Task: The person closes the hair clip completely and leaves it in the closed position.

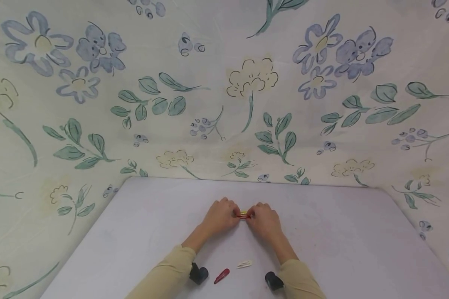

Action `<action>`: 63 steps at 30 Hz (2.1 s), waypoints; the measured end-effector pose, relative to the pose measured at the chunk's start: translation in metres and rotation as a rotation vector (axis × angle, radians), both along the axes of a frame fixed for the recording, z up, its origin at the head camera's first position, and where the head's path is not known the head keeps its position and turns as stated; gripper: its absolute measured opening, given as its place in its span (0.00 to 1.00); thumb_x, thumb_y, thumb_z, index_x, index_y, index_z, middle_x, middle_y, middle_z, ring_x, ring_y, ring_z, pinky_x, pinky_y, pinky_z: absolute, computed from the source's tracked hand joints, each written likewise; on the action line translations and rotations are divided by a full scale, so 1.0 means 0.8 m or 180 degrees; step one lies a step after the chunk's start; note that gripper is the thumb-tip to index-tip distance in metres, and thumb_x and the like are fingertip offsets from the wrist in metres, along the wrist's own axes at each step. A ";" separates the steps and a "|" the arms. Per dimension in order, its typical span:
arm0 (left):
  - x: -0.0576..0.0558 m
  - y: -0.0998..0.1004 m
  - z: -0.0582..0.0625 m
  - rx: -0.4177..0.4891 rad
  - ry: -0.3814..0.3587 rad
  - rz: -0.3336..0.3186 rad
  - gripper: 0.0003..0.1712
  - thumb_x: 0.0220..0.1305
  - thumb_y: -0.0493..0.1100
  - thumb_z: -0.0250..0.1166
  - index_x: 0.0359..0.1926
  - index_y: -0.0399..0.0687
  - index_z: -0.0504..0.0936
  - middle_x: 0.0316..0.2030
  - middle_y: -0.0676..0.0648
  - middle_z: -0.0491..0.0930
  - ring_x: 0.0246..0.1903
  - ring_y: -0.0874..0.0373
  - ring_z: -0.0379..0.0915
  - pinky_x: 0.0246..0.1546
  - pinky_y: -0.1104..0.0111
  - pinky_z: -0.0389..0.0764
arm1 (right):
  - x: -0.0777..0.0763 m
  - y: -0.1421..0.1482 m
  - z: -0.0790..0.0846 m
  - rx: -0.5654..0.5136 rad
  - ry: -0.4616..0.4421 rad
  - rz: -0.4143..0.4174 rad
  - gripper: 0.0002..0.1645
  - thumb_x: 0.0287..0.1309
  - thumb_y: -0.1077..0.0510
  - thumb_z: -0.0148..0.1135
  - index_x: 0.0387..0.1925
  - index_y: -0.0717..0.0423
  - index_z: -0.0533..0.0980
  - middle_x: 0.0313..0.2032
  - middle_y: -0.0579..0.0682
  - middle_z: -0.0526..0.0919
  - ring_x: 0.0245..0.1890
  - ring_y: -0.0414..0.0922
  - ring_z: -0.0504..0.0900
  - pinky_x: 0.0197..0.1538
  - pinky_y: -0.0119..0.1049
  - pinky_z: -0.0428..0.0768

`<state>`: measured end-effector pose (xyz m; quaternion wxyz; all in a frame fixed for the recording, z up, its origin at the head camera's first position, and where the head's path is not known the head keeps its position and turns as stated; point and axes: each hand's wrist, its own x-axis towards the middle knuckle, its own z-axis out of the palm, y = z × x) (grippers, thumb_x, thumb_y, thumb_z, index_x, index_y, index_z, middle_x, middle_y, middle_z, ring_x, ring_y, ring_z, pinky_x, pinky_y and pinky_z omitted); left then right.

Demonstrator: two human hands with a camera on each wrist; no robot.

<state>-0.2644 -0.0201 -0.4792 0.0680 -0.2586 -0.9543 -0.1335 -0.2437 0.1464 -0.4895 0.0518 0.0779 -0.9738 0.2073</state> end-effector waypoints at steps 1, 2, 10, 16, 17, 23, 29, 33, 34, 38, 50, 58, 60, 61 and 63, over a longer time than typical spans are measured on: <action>0.000 0.000 -0.001 -0.0011 0.0000 0.0004 0.04 0.56 0.47 0.72 0.30 0.54 0.86 0.27 0.58 0.79 0.33 0.62 0.68 0.39 0.63 0.72 | 0.000 -0.001 0.000 0.0029 0.0003 -0.0002 0.08 0.52 0.57 0.73 0.34 0.54 0.84 0.31 0.46 0.79 0.36 0.46 0.76 0.43 0.45 0.78; 0.000 0.000 -0.001 -0.0002 -0.0007 0.0005 0.04 0.57 0.47 0.72 0.30 0.54 0.86 0.27 0.58 0.79 0.33 0.62 0.69 0.39 0.63 0.72 | 0.000 -0.001 0.000 0.0052 0.0010 -0.0004 0.08 0.52 0.57 0.73 0.34 0.54 0.84 0.30 0.46 0.79 0.35 0.45 0.76 0.42 0.45 0.78; 0.003 -0.002 0.000 0.0048 0.0041 -0.0017 0.03 0.55 0.45 0.72 0.31 0.54 0.86 0.28 0.57 0.79 0.34 0.61 0.70 0.39 0.62 0.72 | -0.001 -0.003 0.000 0.0116 0.0064 0.0039 0.08 0.52 0.57 0.73 0.34 0.54 0.84 0.30 0.46 0.79 0.35 0.45 0.75 0.41 0.45 0.76; 0.003 -0.004 -0.001 0.0091 0.0061 -0.0038 0.03 0.55 0.45 0.72 0.31 0.54 0.86 0.28 0.57 0.80 0.34 0.61 0.70 0.40 0.62 0.73 | 0.002 -0.004 0.001 0.0116 0.0083 0.0037 0.08 0.52 0.57 0.73 0.35 0.54 0.84 0.31 0.47 0.80 0.37 0.46 0.76 0.42 0.46 0.77; 0.003 -0.004 -0.001 0.0104 0.0062 -0.0032 0.03 0.55 0.45 0.71 0.31 0.54 0.86 0.29 0.57 0.80 0.34 0.61 0.71 0.40 0.61 0.73 | 0.002 -0.003 0.001 0.0104 0.0080 0.0040 0.08 0.52 0.57 0.73 0.35 0.54 0.84 0.31 0.47 0.80 0.37 0.46 0.76 0.43 0.46 0.77; 0.004 -0.006 -0.003 0.0233 0.0021 0.0020 0.03 0.55 0.44 0.70 0.33 0.54 0.85 0.31 0.57 0.81 0.36 0.60 0.72 0.41 0.61 0.73 | 0.005 0.002 0.003 -0.0153 0.0021 0.0070 0.09 0.52 0.59 0.72 0.37 0.54 0.84 0.33 0.46 0.81 0.40 0.46 0.78 0.45 0.47 0.77; 0.005 -0.010 -0.004 0.0337 -0.0089 0.0054 0.05 0.55 0.44 0.70 0.35 0.54 0.86 0.33 0.57 0.82 0.38 0.60 0.73 0.43 0.60 0.74 | 0.008 0.007 0.005 -0.0384 -0.0099 0.0042 0.11 0.54 0.60 0.70 0.41 0.55 0.83 0.36 0.47 0.81 0.41 0.46 0.79 0.46 0.46 0.78; 0.010 -0.014 -0.002 0.0470 -0.0121 0.0066 0.06 0.56 0.45 0.71 0.36 0.53 0.86 0.35 0.56 0.83 0.39 0.60 0.73 0.44 0.60 0.74 | 0.010 0.009 0.006 -0.0512 -0.0165 0.0018 0.13 0.55 0.59 0.70 0.43 0.55 0.82 0.39 0.47 0.81 0.43 0.47 0.79 0.49 0.46 0.78; 0.011 -0.016 -0.002 0.0501 -0.0133 0.0070 0.06 0.56 0.45 0.71 0.36 0.53 0.86 0.35 0.56 0.83 0.39 0.60 0.73 0.43 0.61 0.74 | 0.010 0.009 0.006 -0.0533 -0.0168 0.0018 0.13 0.55 0.59 0.70 0.44 0.54 0.82 0.39 0.47 0.82 0.44 0.47 0.79 0.49 0.46 0.78; 0.017 -0.024 -0.001 0.0604 -0.0166 0.0070 0.06 0.58 0.45 0.70 0.37 0.53 0.86 0.36 0.55 0.83 0.39 0.60 0.72 0.42 0.63 0.72 | 0.014 0.011 0.007 -0.0643 -0.0182 0.0021 0.13 0.56 0.59 0.70 0.44 0.54 0.82 0.40 0.48 0.82 0.45 0.47 0.79 0.51 0.46 0.78; 0.038 -0.046 0.005 0.0655 -0.0154 -0.0044 0.09 0.57 0.48 0.71 0.39 0.54 0.86 0.37 0.57 0.83 0.41 0.60 0.72 0.43 0.62 0.73 | 0.032 0.013 0.010 -0.0934 -0.0138 0.0016 0.15 0.56 0.59 0.70 0.46 0.52 0.81 0.41 0.47 0.82 0.45 0.46 0.78 0.47 0.43 0.79; 0.055 -0.057 0.018 0.0730 -0.0210 -0.0090 0.10 0.58 0.48 0.71 0.40 0.53 0.85 0.41 0.55 0.83 0.44 0.58 0.72 0.47 0.60 0.74 | 0.048 0.012 0.024 -0.0835 -0.0151 0.0250 0.15 0.55 0.58 0.72 0.46 0.50 0.81 0.41 0.45 0.82 0.44 0.44 0.77 0.49 0.44 0.78; 0.060 -0.060 0.021 0.0781 -0.0197 -0.0129 0.10 0.58 0.47 0.71 0.40 0.51 0.85 0.44 0.54 0.83 0.47 0.57 0.73 0.49 0.58 0.75 | 0.052 0.013 0.027 -0.0806 -0.0130 0.0303 0.15 0.54 0.58 0.72 0.45 0.49 0.81 0.41 0.46 0.82 0.44 0.43 0.78 0.51 0.45 0.78; 0.063 -0.063 0.023 0.0811 -0.0177 -0.0148 0.10 0.58 0.47 0.71 0.40 0.51 0.85 0.45 0.53 0.84 0.48 0.56 0.74 0.49 0.58 0.75 | 0.054 0.013 0.029 -0.0819 -0.0132 0.0330 0.15 0.54 0.58 0.72 0.45 0.49 0.81 0.41 0.46 0.82 0.44 0.43 0.78 0.51 0.45 0.78; 0.068 -0.067 0.025 0.0870 -0.0119 -0.0173 0.10 0.57 0.46 0.71 0.40 0.50 0.85 0.47 0.52 0.84 0.49 0.56 0.74 0.50 0.57 0.75 | 0.059 0.014 0.032 -0.0880 -0.0130 0.0405 0.15 0.54 0.59 0.72 0.45 0.49 0.80 0.41 0.46 0.82 0.44 0.44 0.78 0.52 0.46 0.78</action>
